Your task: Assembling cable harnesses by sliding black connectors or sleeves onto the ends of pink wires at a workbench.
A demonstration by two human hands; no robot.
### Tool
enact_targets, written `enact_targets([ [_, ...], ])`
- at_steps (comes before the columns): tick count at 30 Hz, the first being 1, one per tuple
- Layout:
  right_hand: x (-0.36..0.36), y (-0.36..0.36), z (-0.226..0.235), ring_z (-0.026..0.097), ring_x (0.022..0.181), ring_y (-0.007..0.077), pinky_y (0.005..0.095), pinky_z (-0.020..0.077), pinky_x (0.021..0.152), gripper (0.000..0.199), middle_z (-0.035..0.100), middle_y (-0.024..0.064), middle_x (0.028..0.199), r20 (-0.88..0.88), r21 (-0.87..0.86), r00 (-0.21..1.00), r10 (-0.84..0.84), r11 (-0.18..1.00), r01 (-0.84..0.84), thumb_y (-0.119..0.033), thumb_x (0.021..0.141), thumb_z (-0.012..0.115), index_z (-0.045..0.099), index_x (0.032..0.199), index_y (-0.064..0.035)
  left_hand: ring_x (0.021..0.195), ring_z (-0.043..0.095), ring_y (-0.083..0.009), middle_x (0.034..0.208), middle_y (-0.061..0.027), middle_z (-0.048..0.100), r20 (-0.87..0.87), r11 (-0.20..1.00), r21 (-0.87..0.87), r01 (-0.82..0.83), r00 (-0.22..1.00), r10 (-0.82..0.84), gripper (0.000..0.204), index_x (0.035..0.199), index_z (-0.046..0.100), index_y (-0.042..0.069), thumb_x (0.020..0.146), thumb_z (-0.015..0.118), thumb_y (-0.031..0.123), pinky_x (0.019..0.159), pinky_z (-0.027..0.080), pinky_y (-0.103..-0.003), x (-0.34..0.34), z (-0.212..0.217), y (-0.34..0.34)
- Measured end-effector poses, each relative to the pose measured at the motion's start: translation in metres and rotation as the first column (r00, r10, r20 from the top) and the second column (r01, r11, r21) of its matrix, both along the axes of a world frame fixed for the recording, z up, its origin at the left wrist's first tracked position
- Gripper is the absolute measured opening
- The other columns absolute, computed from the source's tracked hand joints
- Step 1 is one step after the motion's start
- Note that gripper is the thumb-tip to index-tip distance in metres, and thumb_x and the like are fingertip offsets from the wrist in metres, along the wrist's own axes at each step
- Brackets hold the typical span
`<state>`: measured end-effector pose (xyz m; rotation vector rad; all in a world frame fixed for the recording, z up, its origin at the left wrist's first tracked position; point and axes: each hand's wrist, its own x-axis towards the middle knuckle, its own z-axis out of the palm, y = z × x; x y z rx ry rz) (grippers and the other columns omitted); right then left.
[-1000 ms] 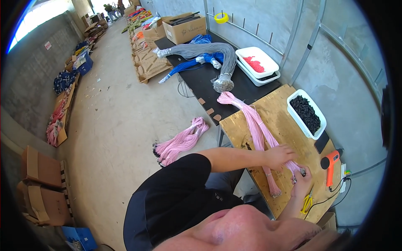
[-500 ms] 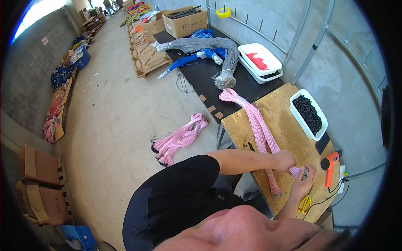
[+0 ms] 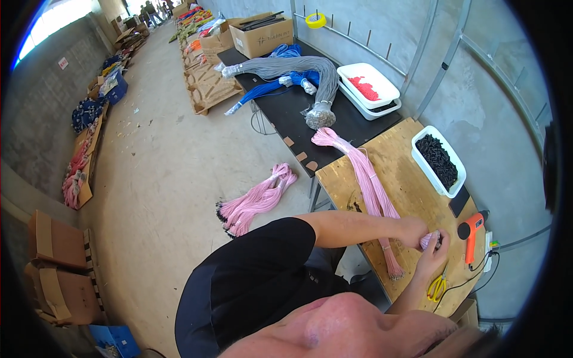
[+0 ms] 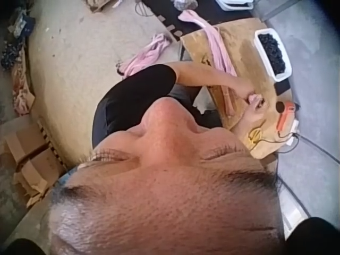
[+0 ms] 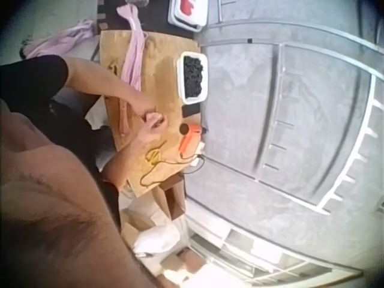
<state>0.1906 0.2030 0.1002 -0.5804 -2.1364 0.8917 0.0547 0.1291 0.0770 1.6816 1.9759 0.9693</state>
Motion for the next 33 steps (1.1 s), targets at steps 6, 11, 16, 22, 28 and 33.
enact_targets([
  [6,-0.001,-0.013,0.022,0.062,0.100,0.0327,0.0393,0.0491,0.089,0.025,0.064,0.0201,0.114,-0.070,0.645,0.992,0.104,0.763,-0.035,-0.012,0.095,0.059,0.064,0.115,0.0019,0.077,0.068,-0.0412,0.081,-0.0211,0.071,0.045,0.995,0.069,0.069,0.996,-0.072,0.030,0.085,0.074,0.008,0.069,0.081,0.032,0.070,0.054,-0.049,-0.001,-0.004,-0.008],
  [11,-0.007,0.007,-0.029,0.064,0.083,0.0220,0.0357,0.0507,0.075,0.025,0.067,0.0095,0.088,-0.185,-0.237,0.969,0.162,0.950,-0.204,-0.011,0.102,0.051,0.068,0.089,0.0024,0.074,0.068,-0.0406,0.080,-0.0208,0.070,-0.155,0.970,0.174,0.170,0.977,-0.143,0.029,0.085,0.072,0.007,0.069,0.081,0.030,0.068,0.053,-0.049,0.000,-0.004,-0.016],
  [16,-0.006,0.011,-0.021,0.064,0.095,0.0199,0.0327,0.0502,0.085,0.024,0.066,0.0095,0.102,-0.288,-0.241,0.916,0.279,0.905,-0.351,-0.014,0.101,0.052,0.066,0.110,0.0029,0.072,0.068,-0.0391,0.079,-0.0193,0.070,0.076,0.956,0.292,0.038,0.995,-0.063,0.027,0.084,0.070,0.006,0.075,0.082,0.030,0.066,0.053,-0.046,0.004,-0.004,-0.025],
  [22,-0.003,-0.001,-0.016,0.063,0.105,0.0233,0.0357,0.0485,0.096,0.036,0.066,0.0123,0.115,-0.525,-0.251,0.811,0.259,0.863,-0.439,-0.011,0.093,0.060,0.061,0.126,0.0037,0.074,0.069,-0.0347,0.081,-0.0163,0.072,0.103,0.983,0.075,0.168,0.979,-0.175,0.022,0.088,0.071,0.006,0.079,0.079,0.025,0.069,0.054,-0.042,0.003,-0.009,-0.011],
  [28,-0.002,-0.003,-0.003,0.064,0.100,0.0285,0.0377,0.0493,0.092,0.019,0.066,0.0168,0.110,-0.226,0.042,0.929,0.293,0.956,-0.291,-0.007,0.089,0.063,0.066,0.105,0.0023,0.071,0.069,-0.0348,0.076,-0.0163,0.071,0.032,0.968,0.231,0.100,0.993,-0.110,0.024,0.087,0.072,0.006,0.075,0.082,0.024,0.065,0.054,-0.042,0.000,-0.027,0.001],
  [33,0.010,-0.015,0.016,0.062,0.092,0.0350,0.0418,0.0493,0.087,0.011,0.064,0.0162,0.102,-0.213,0.372,0.902,0.376,0.885,-0.281,-0.004,0.083,0.067,0.065,0.093,-0.0002,0.073,0.067,-0.0392,0.079,-0.0220,0.069,0.061,0.986,0.085,0.145,0.987,-0.150,0.014,0.081,0.070,0.003,0.075,0.074,0.015,0.065,0.053,-0.044,-0.012,-0.020,0.005],
])
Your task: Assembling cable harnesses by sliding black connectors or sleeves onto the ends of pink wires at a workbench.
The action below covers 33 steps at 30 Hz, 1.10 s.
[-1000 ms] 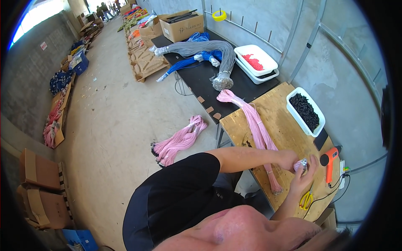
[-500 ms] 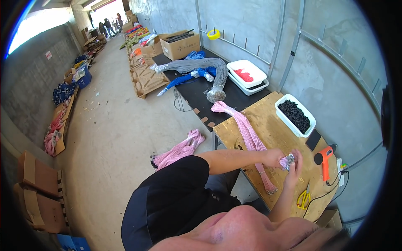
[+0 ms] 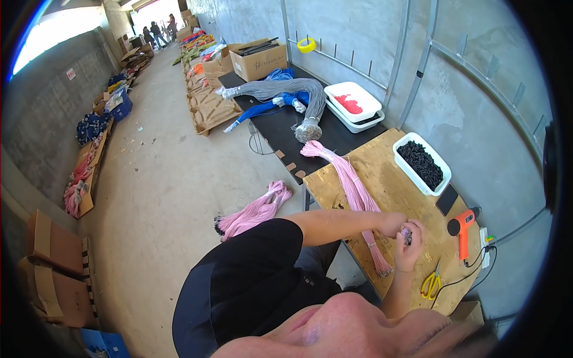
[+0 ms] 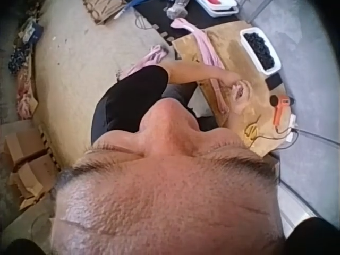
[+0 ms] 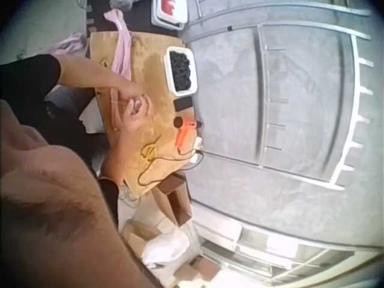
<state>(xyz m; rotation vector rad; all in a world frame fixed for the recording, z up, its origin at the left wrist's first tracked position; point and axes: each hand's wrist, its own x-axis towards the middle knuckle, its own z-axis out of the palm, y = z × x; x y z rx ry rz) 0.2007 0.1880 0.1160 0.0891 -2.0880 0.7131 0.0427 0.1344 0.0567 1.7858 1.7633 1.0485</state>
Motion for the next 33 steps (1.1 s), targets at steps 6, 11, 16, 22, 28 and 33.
enact_targets([
  [6,-0.020,0.019,-0.020,0.058,0.081,0.0346,0.0436,0.0481,0.076,0.013,0.062,0.0146,0.089,-0.077,0.177,0.994,-0.078,0.980,0.090,-0.006,0.081,0.074,0.062,0.084,-0.0020,0.073,0.066,-0.0418,0.080,-0.0228,0.069,-0.021,0.995,0.099,-0.023,0.999,0.025,0.015,0.078,0.070,0.003,0.073,0.073,0.017,0.066,0.053,-0.044,0.005,-0.008,0.000],
  [11,-0.033,0.029,-0.020,0.059,0.078,0.0350,0.0415,0.0490,0.073,0.013,0.062,0.0157,0.084,-0.067,0.011,0.974,-0.216,0.976,0.217,-0.006,0.086,0.072,0.062,0.083,0.0008,0.075,0.067,-0.0409,0.081,-0.0216,0.070,-0.086,0.988,0.093,-0.120,0.988,0.128,0.020,0.081,0.071,0.004,0.075,0.076,0.022,0.067,0.053,-0.045,0.006,0.020,-0.016],
  [16,-0.028,0.048,-0.029,0.065,0.093,0.0288,0.0392,0.0515,0.082,0.009,0.066,0.0150,0.100,0.031,-0.211,0.996,-0.086,0.973,0.090,-0.001,0.090,0.065,0.064,0.098,0.0017,0.069,0.069,-0.0319,0.073,-0.0154,0.070,-0.123,0.989,0.146,-0.023,0.992,0.041,0.026,0.086,0.070,0.005,0.082,0.079,0.029,0.064,0.053,-0.042,-0.007,0.021,-0.016],
  [22,-0.016,0.031,-0.023,0.046,0.139,0.0284,0.0384,0.0425,0.111,0.079,0.051,0.0179,0.144,-0.178,-0.649,0.963,0.201,0.712,-0.269,0.004,0.078,0.060,0.037,0.153,-0.0027,0.055,0.066,-0.0167,0.064,-0.0051,0.068,0.256,1.000,-0.008,0.017,0.967,-0.014,0.024,0.085,0.070,0.005,0.085,0.079,0.027,0.054,0.052,-0.035,-0.018,0.033,-0.013],
  [28,-0.037,0.031,-0.052,0.063,0.098,0.0195,0.0326,0.0536,0.083,0.035,0.063,0.0112,0.108,-0.079,-0.684,0.996,-0.050,0.729,-0.017,0.010,0.087,0.063,0.058,0.120,-0.0007,0.061,0.069,-0.0219,0.067,-0.0073,0.069,0.059,0.993,-0.102,0.064,0.997,-0.058,0.025,0.088,0.070,0.006,0.084,0.080,0.029,0.059,0.053,-0.038,-0.019,0.019,-0.005],
  [33,-0.042,0.027,-0.039,0.063,0.089,0.0167,0.0303,0.0528,0.079,0.024,0.063,0.0100,0.100,-0.043,-0.830,0.996,-0.083,0.557,0.010,0.009,0.089,0.062,0.060,0.112,0.0002,0.070,0.070,-0.0320,0.074,-0.0119,0.071,-0.198,0.998,0.009,-0.061,0.978,0.061,0.033,0.089,0.072,0.007,0.080,0.080,0.038,0.066,0.054,-0.045,-0.016,0.015,-0.002],
])
